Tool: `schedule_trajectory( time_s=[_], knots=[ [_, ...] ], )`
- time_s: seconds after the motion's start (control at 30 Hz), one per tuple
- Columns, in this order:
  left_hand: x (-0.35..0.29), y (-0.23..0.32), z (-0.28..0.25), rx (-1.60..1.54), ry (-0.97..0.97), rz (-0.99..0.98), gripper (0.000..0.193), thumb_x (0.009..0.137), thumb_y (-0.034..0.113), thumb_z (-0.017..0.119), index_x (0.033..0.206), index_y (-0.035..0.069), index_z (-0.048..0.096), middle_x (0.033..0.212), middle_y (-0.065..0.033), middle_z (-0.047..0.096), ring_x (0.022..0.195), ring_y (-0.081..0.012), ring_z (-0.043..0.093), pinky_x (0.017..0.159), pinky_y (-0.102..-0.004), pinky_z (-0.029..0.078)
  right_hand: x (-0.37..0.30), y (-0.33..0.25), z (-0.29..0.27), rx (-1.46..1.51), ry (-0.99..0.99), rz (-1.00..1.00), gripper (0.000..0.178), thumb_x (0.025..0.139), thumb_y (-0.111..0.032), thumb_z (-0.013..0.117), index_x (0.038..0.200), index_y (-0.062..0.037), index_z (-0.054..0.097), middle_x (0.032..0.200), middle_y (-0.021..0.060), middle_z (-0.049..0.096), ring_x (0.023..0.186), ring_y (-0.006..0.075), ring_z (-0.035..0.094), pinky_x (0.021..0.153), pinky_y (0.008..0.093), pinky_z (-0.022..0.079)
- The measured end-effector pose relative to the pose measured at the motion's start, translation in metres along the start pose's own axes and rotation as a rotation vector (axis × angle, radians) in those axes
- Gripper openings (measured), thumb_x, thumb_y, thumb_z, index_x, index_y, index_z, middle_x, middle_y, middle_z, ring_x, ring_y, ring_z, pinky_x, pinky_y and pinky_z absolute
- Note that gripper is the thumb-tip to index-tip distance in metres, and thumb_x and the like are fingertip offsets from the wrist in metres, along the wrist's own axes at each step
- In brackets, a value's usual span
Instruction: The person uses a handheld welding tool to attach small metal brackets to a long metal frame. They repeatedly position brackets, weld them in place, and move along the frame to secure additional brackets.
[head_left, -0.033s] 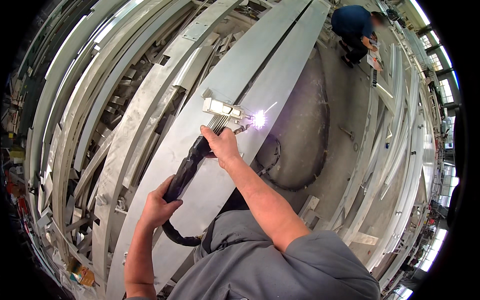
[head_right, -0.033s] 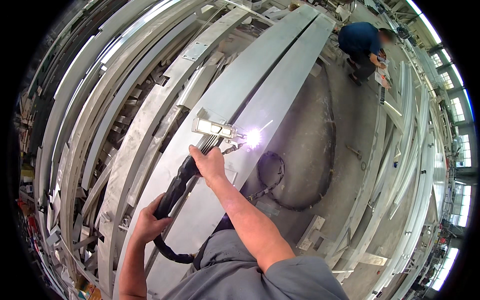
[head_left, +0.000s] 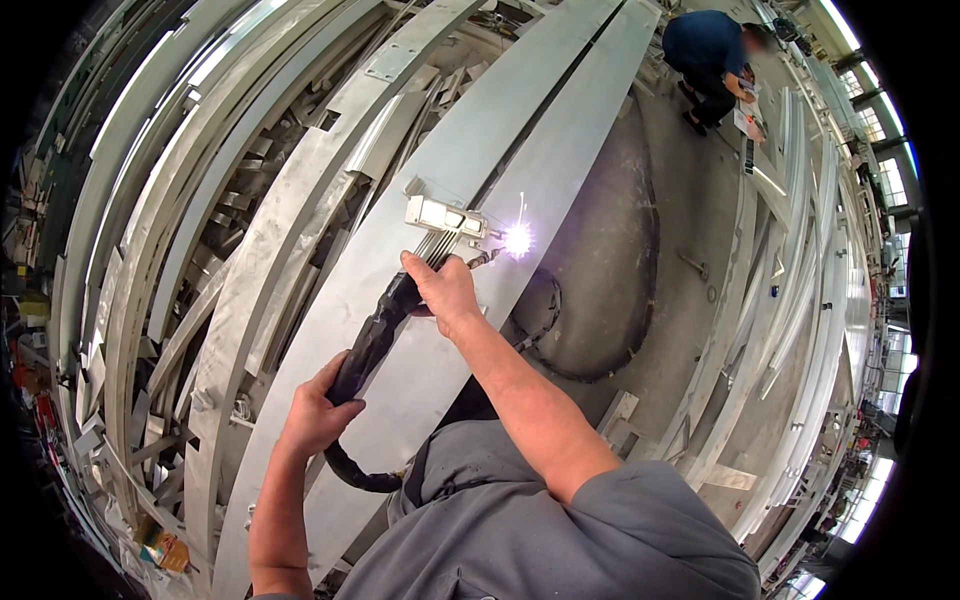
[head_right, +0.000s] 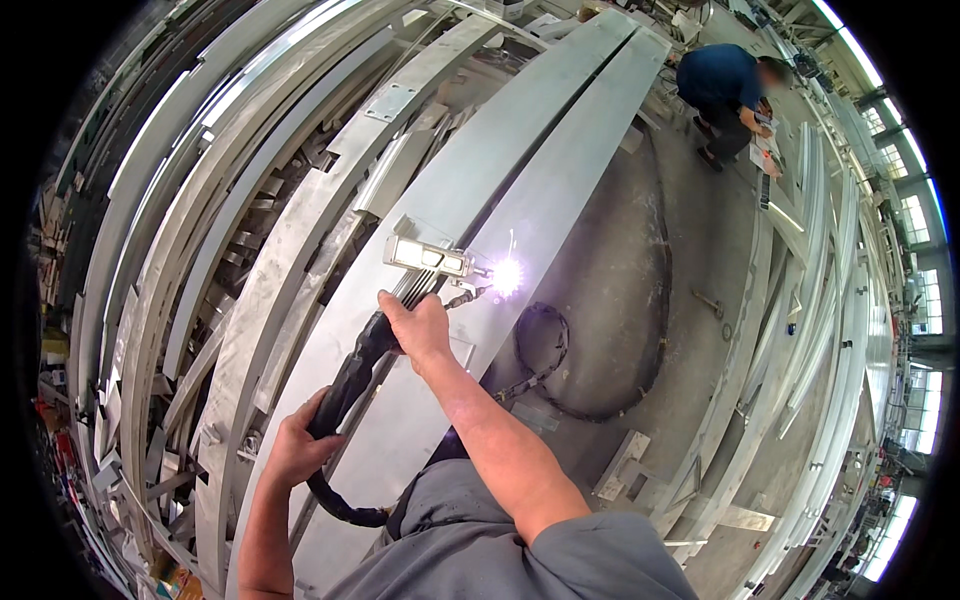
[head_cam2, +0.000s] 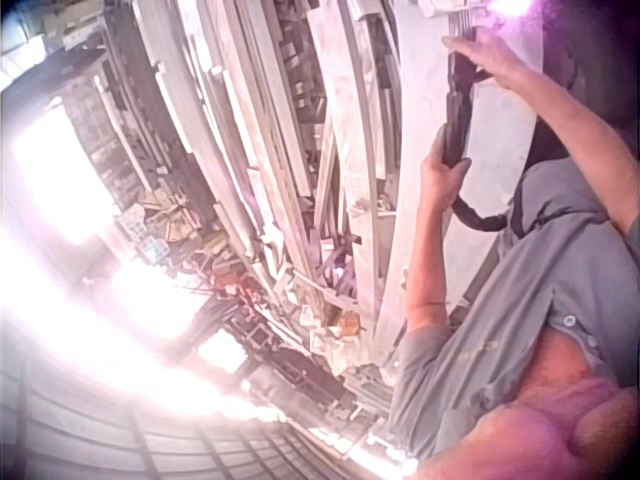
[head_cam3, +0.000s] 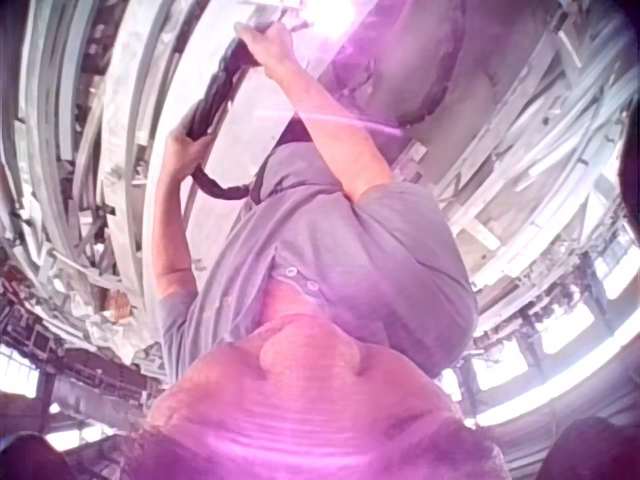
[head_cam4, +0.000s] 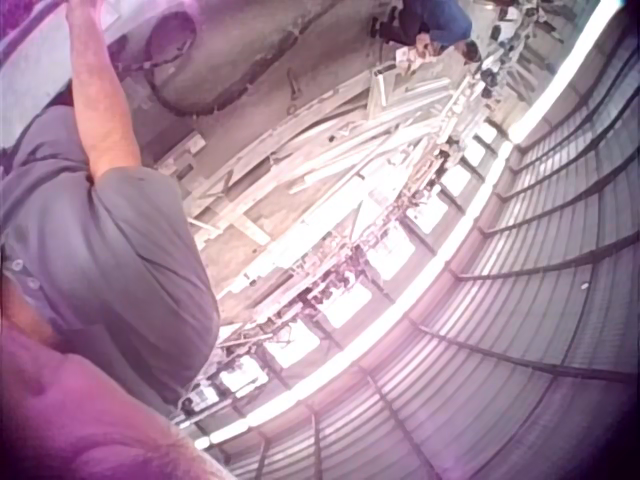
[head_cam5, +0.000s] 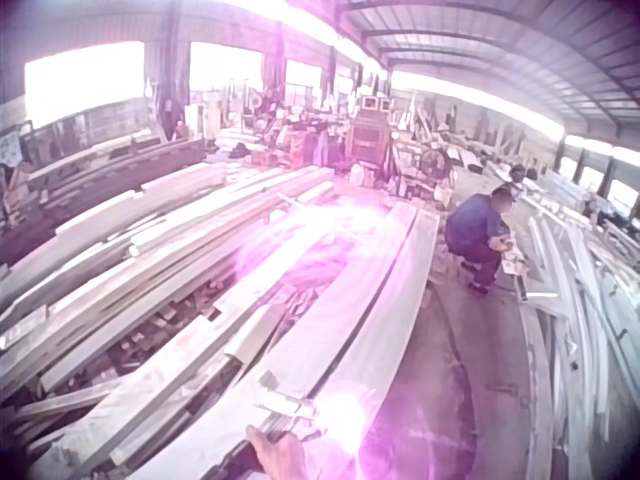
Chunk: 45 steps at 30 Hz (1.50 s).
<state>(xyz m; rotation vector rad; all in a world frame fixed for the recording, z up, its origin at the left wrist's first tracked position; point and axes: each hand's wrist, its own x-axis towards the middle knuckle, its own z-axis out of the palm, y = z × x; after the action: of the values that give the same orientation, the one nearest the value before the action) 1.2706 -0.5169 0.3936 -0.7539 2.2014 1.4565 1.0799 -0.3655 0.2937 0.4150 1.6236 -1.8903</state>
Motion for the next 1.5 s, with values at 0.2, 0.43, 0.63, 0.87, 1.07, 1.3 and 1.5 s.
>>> schedule_trajectory(
  time_s=[0.2, 0.43, 0.63, 0.87, 1.07, 1.3, 1.5],
  knots=[
    [-0.004, -0.007, 0.0, 0.017, 0.023, 0.048, 0.073, 0.076, 0.001, 0.076, 0.145, 0.002, 0.051, 0.101, -0.0078, 0.068, 0.084, -0.0116, 0.061, 0.077, -0.0285, 0.053, -0.013, -0.01, -0.001, -0.068, -0.042, -0.009, 0.038, 0.087, -0.034, 0.077, 0.09, 0.0, 0.061, 0.079, 0.0057, 0.06, 0.066, 0.0165, 0.062, 0.055, 0.0398, 0.059],
    [-0.011, -0.009, -0.002, 0.041, 0.024, 0.067, 0.073, 0.076, 0.001, 0.076, 0.145, 0.002, 0.051, 0.104, -0.0102, 0.069, 0.09, -0.0128, 0.063, 0.084, -0.029, 0.052, -0.016, 0.0, 0.0, -0.049, -0.056, -0.011, 0.04, 0.087, -0.037, 0.077, 0.089, -0.0006, 0.06, 0.079, 0.0057, 0.06, 0.067, 0.0157, 0.062, 0.053, 0.0377, 0.059],
    [-0.015, -0.008, -0.003, 0.051, 0.026, 0.082, 0.073, 0.076, 0.001, 0.076, 0.144, 0.001, 0.051, 0.107, -0.0119, 0.071, 0.095, -0.014, 0.064, 0.089, -0.03, 0.052, -0.028, -0.006, 0.001, -0.034, -0.078, -0.013, 0.048, 0.086, -0.04, 0.078, 0.097, 0.0009, 0.057, 0.085, 0.0081, 0.06, 0.068, 0.0162, 0.063, 0.054, 0.0369, 0.06],
    [-0.019, -0.011, -0.003, 0.048, 0.024, 0.052, 0.072, 0.076, 0.001, 0.077, 0.143, 0.002, 0.052, 0.11, -0.0125, 0.07, 0.099, -0.0144, 0.064, 0.091, -0.03, 0.051, -0.028, 0.001, 0.0, -0.067, -0.064, -0.003, 0.049, 0.086, -0.039, 0.078, 0.102, 0.0007, 0.054, 0.089, 0.0075, 0.059, 0.07, 0.0143, 0.063, 0.055, 0.0354, 0.06],
    [-0.04, -0.034, -0.004, -0.032, 0.046, 0.039, 0.082, 0.074, 0.002, 0.08, 0.147, -0.001, 0.045, 0.112, -0.0142, 0.069, 0.103, -0.0213, 0.067, 0.093, -0.0356, 0.052, -0.053, -0.016, 0.01, 0.245, -0.108, -0.069, 0.04, 0.086, -0.02, 0.077, 0.11, -0.0013, 0.051, 0.092, 0.006, 0.06, 0.075, 0.014, 0.066, 0.061, 0.0314, 0.062],
    [-0.065, -0.037, 0.009, -0.697, -0.458, -0.207, 0.071, 0.074, 0.01, 0.086, 0.134, -0.003, 0.049, 0.077, -0.0076, 0.066, 0.065, -0.0173, 0.066, 0.062, -0.0325, 0.053, -0.049, -0.057, 0.032, 0.409, -0.303, 0.093, 0.047, 0.079, -0.011, 0.079, 0.114, -0.0027, 0.048, 0.095, 0.0095, 0.06, 0.079, 0.0209, 0.065, 0.062, 0.0448, 0.06],
    [-0.06, 0.004, 0.042, -0.039, -0.217, -0.157, 0.056, 0.072, 0.035, 0.089, 0.102, -0.002, 0.061, 0.063, -0.0031, 0.058, 0.054, -0.0124, 0.059, 0.049, -0.031, 0.046, -0.032, -0.037, -0.017, 0.492, -0.184, 0.267, 0.026, 0.09, -0.018, 0.071, 0.11, -0.0126, 0.056, 0.081, 0.0005, 0.059, 0.072, 0.0158, 0.064, 0.065, 0.0555, 0.062]
  ],
)
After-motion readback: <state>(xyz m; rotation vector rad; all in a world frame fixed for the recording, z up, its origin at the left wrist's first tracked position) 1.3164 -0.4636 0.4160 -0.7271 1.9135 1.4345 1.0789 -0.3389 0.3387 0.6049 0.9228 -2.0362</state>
